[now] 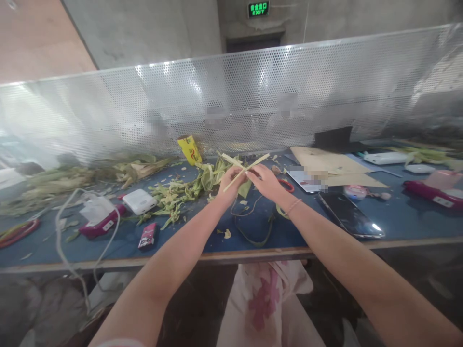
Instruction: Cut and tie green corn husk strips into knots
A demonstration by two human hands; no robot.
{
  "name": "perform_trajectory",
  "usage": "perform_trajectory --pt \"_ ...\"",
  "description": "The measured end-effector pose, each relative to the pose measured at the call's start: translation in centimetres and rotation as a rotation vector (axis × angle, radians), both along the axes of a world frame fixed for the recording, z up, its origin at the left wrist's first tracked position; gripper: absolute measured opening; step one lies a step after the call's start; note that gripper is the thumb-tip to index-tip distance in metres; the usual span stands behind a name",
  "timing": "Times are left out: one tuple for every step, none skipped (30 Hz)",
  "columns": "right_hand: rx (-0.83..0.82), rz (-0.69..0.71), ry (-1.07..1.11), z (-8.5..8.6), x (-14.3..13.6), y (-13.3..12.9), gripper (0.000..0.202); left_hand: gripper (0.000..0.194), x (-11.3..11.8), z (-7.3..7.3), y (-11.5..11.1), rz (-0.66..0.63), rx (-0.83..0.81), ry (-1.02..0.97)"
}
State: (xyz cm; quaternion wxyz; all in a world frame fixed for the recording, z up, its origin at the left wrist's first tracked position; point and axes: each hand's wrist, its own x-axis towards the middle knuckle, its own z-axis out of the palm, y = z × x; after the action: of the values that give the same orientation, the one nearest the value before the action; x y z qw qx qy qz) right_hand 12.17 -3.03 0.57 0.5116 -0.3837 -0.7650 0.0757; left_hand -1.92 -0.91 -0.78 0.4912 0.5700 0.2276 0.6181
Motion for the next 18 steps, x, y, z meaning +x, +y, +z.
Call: perform_trajectory --pt "-0.034 0.006 0.006 0.0 -0.1 0.1 0.018 0.030 0.1 -0.1 -0.1 -0.009 -0.005 0.033" --pt "-0.065 0.006 0.018 0.0 -0.2 0.1 0.019 0.029 0.2 -0.1 -0.2 -0.017 -0.016 0.059" --pt "-0.087 0.006 0.034 0.0 -0.2 0.1 0.018 0.028 0.2 0.0 -0.4 -0.029 -0.030 0.072" --pt "-0.100 0.012 0.054 0.1 -0.3 0.1 0.017 0.027 0.3 0.2 -0.6 -0.046 -0.049 0.070" --pt "-0.103 0.025 0.076 0.1 -0.3 0.1 0.015 0.026 0.3 0.5 -0.9 -0.072 -0.069 0.056" --pt "-0.100 0.042 0.099 0.2 -0.3 0.1 0.013 0.025 0.3 0.8 -1.2 -0.117 -0.094 0.033" --pt "-0.094 0.060 0.122 0.2 -0.3 0.1 0.012 0.023 0.3 1.1 -1.5 -0.158 -0.119 0.007" --pt "-0.089 0.078 0.139 0.2 -0.3 0.1 0.012 0.021 0.4 1.4 -1.7 -0.191 -0.149 -0.020" --pt "-0.084 0.089 0.152 0.2 -0.3 0.1 0.013 0.021 0.4 1.7 -1.9 -0.210 -0.181 -0.037" --pt "-0.077 0.092 0.159 0.2 -0.3 0.1 0.014 0.022 0.4 1.9 -2.1 -0.200 -0.208 -0.041" --pt "-0.069 0.093 0.160 0.1 -0.3 0.1 0.015 0.023 0.5 2.0 -2.1 -0.167 -0.221 -0.040" --pt "-0.063 0.096 0.157 0.1 -0.4 0.0 0.014 0.025 0.6 2.0 -2.1 -0.119 -0.218 -0.029" --pt "-0.063 0.101 0.155 0.1 -0.5 -0.1 0.013 0.026 0.7 1.9 -2.1 -0.067 -0.206 -0.012" --pt "-0.070 0.109 0.158 0.1 -0.5 -0.2 0.011 0.028 0.7 1.8 -2.0 -0.015 -0.186 0.008" --pt "-0.084 0.121 0.168 0.2 -0.6 -0.3 0.010 0.029 0.8 1.7 -2.0 0.032 -0.165 0.028" --pt "-0.104 0.131 0.186 0.3 -0.8 -0.5 0.011 0.030 0.9 1.6 -1.9 0.070 -0.145 0.049" --pt "-0.125 0.131 0.211 0.4 -0.9 -0.6 0.013 0.030 0.9 1.4 -1.8 0.102 -0.126 0.071" --pt "-0.141 0.122 0.239 0.5 -1.0 -0.8 0.015 0.031 0.9 1.3 -1.8 0.129 -0.107 0.094"
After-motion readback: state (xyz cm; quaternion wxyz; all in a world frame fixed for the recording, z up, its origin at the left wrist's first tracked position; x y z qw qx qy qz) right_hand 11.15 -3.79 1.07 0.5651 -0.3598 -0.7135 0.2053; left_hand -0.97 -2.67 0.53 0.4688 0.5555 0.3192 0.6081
